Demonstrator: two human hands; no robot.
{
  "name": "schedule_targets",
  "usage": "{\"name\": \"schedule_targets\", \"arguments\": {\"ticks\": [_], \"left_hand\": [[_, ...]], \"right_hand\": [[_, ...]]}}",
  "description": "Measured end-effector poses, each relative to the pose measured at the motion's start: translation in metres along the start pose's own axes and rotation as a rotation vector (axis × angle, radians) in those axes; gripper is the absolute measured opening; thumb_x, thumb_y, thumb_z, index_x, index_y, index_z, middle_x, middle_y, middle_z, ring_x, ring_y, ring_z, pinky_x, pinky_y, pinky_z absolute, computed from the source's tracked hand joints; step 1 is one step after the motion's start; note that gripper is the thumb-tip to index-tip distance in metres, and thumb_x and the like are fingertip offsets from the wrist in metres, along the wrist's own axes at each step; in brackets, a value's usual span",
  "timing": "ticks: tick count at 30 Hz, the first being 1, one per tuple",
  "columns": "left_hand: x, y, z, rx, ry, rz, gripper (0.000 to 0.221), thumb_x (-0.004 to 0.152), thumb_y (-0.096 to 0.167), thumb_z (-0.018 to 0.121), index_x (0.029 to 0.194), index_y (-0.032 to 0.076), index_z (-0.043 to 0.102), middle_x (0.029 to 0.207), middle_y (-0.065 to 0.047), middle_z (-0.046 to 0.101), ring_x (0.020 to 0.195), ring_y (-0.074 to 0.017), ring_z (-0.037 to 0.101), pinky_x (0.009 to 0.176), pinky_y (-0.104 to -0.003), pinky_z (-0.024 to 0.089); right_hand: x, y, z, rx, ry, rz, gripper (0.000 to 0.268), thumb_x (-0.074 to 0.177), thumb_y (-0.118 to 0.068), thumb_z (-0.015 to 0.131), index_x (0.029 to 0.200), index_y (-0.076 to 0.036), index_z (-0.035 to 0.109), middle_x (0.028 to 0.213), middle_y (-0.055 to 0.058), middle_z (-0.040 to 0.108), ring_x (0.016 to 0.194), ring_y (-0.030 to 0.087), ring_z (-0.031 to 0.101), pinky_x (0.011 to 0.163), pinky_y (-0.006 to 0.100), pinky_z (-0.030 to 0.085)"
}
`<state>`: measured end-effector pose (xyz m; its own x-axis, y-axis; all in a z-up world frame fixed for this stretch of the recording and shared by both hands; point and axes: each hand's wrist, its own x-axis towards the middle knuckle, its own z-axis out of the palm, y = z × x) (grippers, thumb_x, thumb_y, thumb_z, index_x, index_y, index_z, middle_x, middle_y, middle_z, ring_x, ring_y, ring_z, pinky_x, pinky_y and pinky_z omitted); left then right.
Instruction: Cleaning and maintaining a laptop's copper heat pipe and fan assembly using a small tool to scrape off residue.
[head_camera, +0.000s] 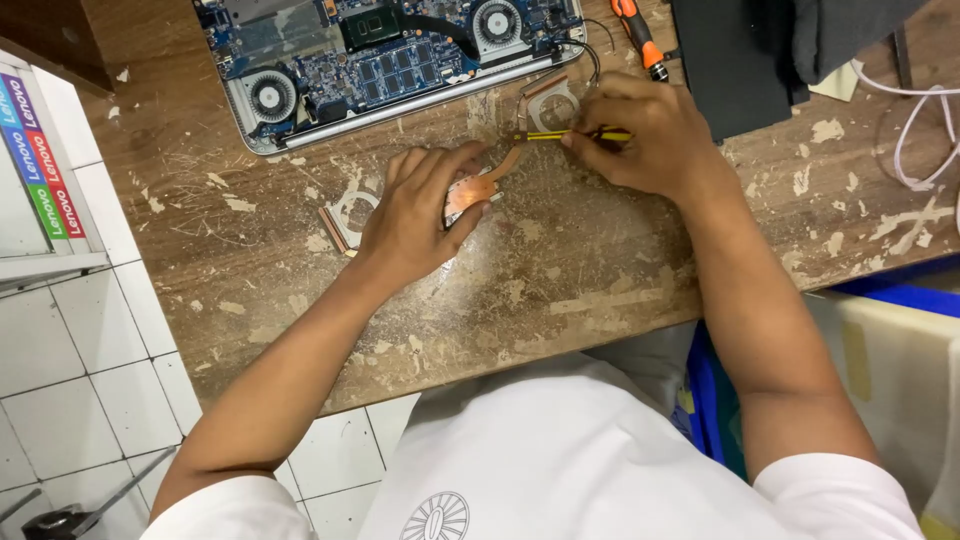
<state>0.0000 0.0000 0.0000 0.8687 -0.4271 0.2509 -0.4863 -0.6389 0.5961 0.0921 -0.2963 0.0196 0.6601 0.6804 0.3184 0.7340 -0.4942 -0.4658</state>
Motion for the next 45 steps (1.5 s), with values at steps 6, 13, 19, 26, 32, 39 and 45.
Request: {"name": "schedule_targets", "arguments": {"ticks": [6, 13, 19, 26, 32, 39, 45], "left_hand": [[0.000, -0.001, 0.001, 0.021, 0.015, 0.023, 0.059, 0.098, 0.028, 0.076, 0.145, 0.009, 0.046, 0.117, -0.010, 0.063, 0.106, -0.0263, 0.054, 0.094, -0.039, 0.039], [-0.002, -0.002, 0.002, 0.025, 0.000, 0.004, 0.058, 0.100, 0.032, 0.073, 0.146, 0.009, 0.047, 0.119, -0.009, 0.064, 0.108, -0.0254, 0.054, 0.095, -0.038, 0.039], [0.000, -0.002, 0.002, 0.018, -0.008, 0.005, 0.063, 0.096, 0.026, 0.079, 0.147, 0.009, 0.045, 0.120, -0.008, 0.062, 0.109, -0.0250, 0.054, 0.098, -0.038, 0.039], [0.001, 0.002, -0.001, -0.021, 0.006, 0.017, 0.067, 0.088, 0.016, 0.077, 0.146, 0.009, 0.044, 0.119, -0.009, 0.061, 0.108, -0.0250, 0.052, 0.096, -0.038, 0.039], [-0.001, 0.006, -0.007, -0.139, 0.060, 0.009, 0.073, 0.076, 0.007, 0.071, 0.145, 0.006, 0.047, 0.118, -0.011, 0.063, 0.107, -0.0286, 0.057, 0.100, -0.043, 0.039], [0.002, -0.020, -0.034, -0.564, 0.097, -0.030, 0.058, 0.088, -0.012, 0.050, 0.142, 0.008, 0.045, 0.118, -0.016, 0.061, 0.104, -0.0249, 0.064, 0.095, -0.038, 0.058], [-0.014, -0.047, -0.036, -0.644, 0.150, -0.079, 0.035, 0.096, -0.011, 0.040, 0.124, -0.002, 0.060, 0.107, -0.018, 0.065, 0.093, -0.0239, 0.066, 0.084, -0.032, 0.059]], "right_hand": [[0.004, -0.005, 0.003, 0.046, -0.039, -0.101, 0.013, 0.096, -0.012, 0.082, 0.089, -0.003, 0.077, 0.092, 0.005, 0.067, 0.072, 0.019, 0.064, 0.058, 0.034, 0.049], [-0.002, -0.001, -0.003, -0.038, -0.032, -0.052, 0.015, 0.102, -0.014, 0.082, 0.090, -0.006, 0.076, 0.094, 0.001, 0.068, 0.074, 0.017, 0.061, 0.052, 0.034, 0.041], [0.009, -0.023, 0.007, -0.082, -0.021, -0.193, 0.017, 0.099, -0.020, 0.078, 0.086, -0.010, 0.076, 0.092, 0.001, 0.067, 0.063, 0.015, 0.060, 0.043, 0.029, 0.037], [0.005, -0.019, 0.005, -0.098, -0.015, -0.206, 0.016, 0.098, -0.019, 0.081, 0.088, -0.007, 0.077, 0.096, 0.003, 0.068, 0.070, 0.018, 0.063, 0.049, 0.032, 0.043], [0.007, -0.033, 0.022, -0.108, -0.031, -0.227, 0.021, 0.097, -0.024, 0.080, 0.081, -0.014, 0.071, 0.089, -0.002, 0.067, 0.058, 0.018, 0.058, 0.048, 0.027, 0.042], [0.017, -0.041, 0.014, -0.075, -0.090, -0.300, 0.015, 0.098, -0.017, 0.080, 0.087, -0.008, 0.076, 0.092, 0.002, 0.066, 0.056, 0.014, 0.054, 0.039, 0.027, 0.038], [0.027, -0.051, 0.016, -0.092, -0.123, -0.326, 0.009, 0.098, -0.019, 0.080, 0.095, -0.010, 0.078, 0.098, 0.000, 0.068, 0.053, 0.012, 0.055, 0.034, 0.025, 0.036]]}}
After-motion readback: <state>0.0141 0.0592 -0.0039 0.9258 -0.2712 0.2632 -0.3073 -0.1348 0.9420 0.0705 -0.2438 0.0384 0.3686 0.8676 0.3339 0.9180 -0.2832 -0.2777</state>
